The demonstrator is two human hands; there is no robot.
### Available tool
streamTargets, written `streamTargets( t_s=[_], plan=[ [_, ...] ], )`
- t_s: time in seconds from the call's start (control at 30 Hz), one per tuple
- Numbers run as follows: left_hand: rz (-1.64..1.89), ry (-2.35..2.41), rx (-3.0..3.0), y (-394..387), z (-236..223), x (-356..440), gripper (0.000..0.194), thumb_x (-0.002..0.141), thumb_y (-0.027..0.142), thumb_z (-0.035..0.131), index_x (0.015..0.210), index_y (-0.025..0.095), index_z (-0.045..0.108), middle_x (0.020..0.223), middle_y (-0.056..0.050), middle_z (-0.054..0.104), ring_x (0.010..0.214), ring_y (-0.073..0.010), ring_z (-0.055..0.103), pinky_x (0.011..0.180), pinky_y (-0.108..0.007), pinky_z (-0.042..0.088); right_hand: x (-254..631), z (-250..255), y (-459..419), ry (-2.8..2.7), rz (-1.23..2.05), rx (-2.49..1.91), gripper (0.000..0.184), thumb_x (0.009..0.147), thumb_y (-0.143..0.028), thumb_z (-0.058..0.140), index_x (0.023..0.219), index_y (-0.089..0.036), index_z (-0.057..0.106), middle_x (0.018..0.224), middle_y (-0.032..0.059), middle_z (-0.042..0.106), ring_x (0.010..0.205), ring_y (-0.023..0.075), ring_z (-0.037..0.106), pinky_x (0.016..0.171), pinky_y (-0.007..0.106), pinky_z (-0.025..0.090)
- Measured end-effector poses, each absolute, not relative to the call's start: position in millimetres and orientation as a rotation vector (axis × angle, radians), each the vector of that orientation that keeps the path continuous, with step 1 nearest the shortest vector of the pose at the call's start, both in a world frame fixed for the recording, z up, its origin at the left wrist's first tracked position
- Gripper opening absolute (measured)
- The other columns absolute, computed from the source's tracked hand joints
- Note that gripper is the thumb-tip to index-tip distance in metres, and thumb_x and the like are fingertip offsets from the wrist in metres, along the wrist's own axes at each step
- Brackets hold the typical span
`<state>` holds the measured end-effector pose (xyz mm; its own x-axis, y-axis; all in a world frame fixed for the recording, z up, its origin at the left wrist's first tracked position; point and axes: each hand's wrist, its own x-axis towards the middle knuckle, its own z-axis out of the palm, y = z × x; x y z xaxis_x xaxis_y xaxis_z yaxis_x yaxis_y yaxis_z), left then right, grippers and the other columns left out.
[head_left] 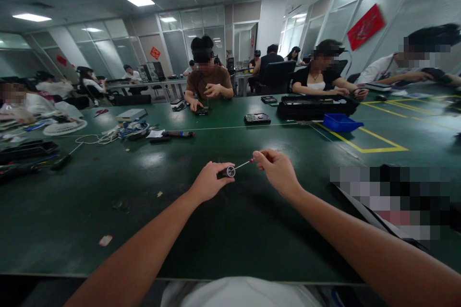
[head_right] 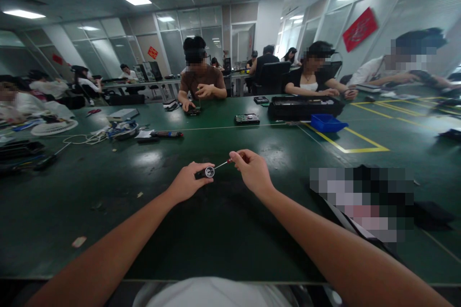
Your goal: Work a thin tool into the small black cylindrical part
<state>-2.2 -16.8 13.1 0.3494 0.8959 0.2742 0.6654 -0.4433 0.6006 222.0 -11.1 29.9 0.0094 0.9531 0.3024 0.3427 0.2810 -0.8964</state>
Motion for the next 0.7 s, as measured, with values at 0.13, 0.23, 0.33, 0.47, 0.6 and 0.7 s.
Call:
streamTargets(
  t_s=[0.13,0.23,0.33,0.47,0.6,0.7],
  plan=[
    [0.808,1.363,2.236,-16.4,13.3,-2.4,0.038,0.082,0.03,0.071,0.12,0.029,0.066,0.12,-0.001,0.068,0.11,-0.024,0.059,0.113,-0.05,0.027,220.8,32.1,-12.4,-1.537,0.752,-1.244,0.038,0.087,-0.053,0.056,0.083,-0.018,0.07,0.068,0.0024,0.063,0.063,0.0164,0.057,0.06,0.03,0.043],
    [0.8,1.361,2.236,-16.6,13.7,-2.7,0.039,0.082,0.03,0.071,0.12,0.03,0.065,0.12,-0.001,0.068,0.111,-0.0244,0.059,0.113,-0.051,0.025,220.4,34.6,-14.4,-1.546,0.741,-1.251,0.037,0.088,-0.051,0.055,0.084,-0.018,0.069,0.068,0.0028,0.064,0.063,0.0169,0.059,0.061,0.03,0.045],
    [0.801,1.365,2.224,-16.8,14.2,-2.5,0.039,0.082,0.03,0.071,0.121,0.03,0.065,0.12,-0.001,0.068,0.112,-0.0245,0.059,0.114,-0.052,0.024,220.1,37.0,-16.4,-1.565,0.735,-1.252,0.036,0.089,-0.05,0.054,0.087,-0.018,0.068,0.068,0.0028,0.064,0.062,0.0165,0.059,0.061,0.03,0.045],
    [0.782,1.357,2.231,-16.7,14.5,-1.8,0.037,0.082,0.029,0.071,0.119,0.029,0.065,0.121,-0.001,0.068,0.114,-0.0244,0.058,0.114,-0.052,0.023,219.6,37.9,-16.6,-1.563,0.768,-1.24,0.034,0.088,-0.049,0.055,0.086,-0.017,0.067,0.067,0.0022,0.063,0.061,0.0162,0.058,0.06,0.03,0.045],
    [0.784,1.356,2.248,-16.8,14.4,-1.4,0.038,0.082,0.029,0.07,0.119,0.028,0.065,0.12,-0.002,0.068,0.111,-0.0241,0.059,0.112,-0.049,0.029,219.7,36.7,-15.7,-1.572,0.772,-1.23,0.034,0.089,-0.048,0.054,0.087,-0.017,0.067,0.064,0.0009,0.061,0.06,0.0157,0.057,0.06,0.03,0.044],
    [0.777,1.36,2.244,-17.3,15.3,-1.2,0.038,0.083,0.03,0.069,0.12,0.028,0.065,0.121,-0.002,0.067,0.111,-0.0242,0.059,0.111,-0.049,0.03,220.6,34.3,-16.2,-1.586,0.775,-1.189,0.028,0.089,-0.043,0.054,0.089,-0.017,0.065,0.067,0.0012,0.062,0.062,0.016,0.058,0.062,0.03,0.045]
  ],
)
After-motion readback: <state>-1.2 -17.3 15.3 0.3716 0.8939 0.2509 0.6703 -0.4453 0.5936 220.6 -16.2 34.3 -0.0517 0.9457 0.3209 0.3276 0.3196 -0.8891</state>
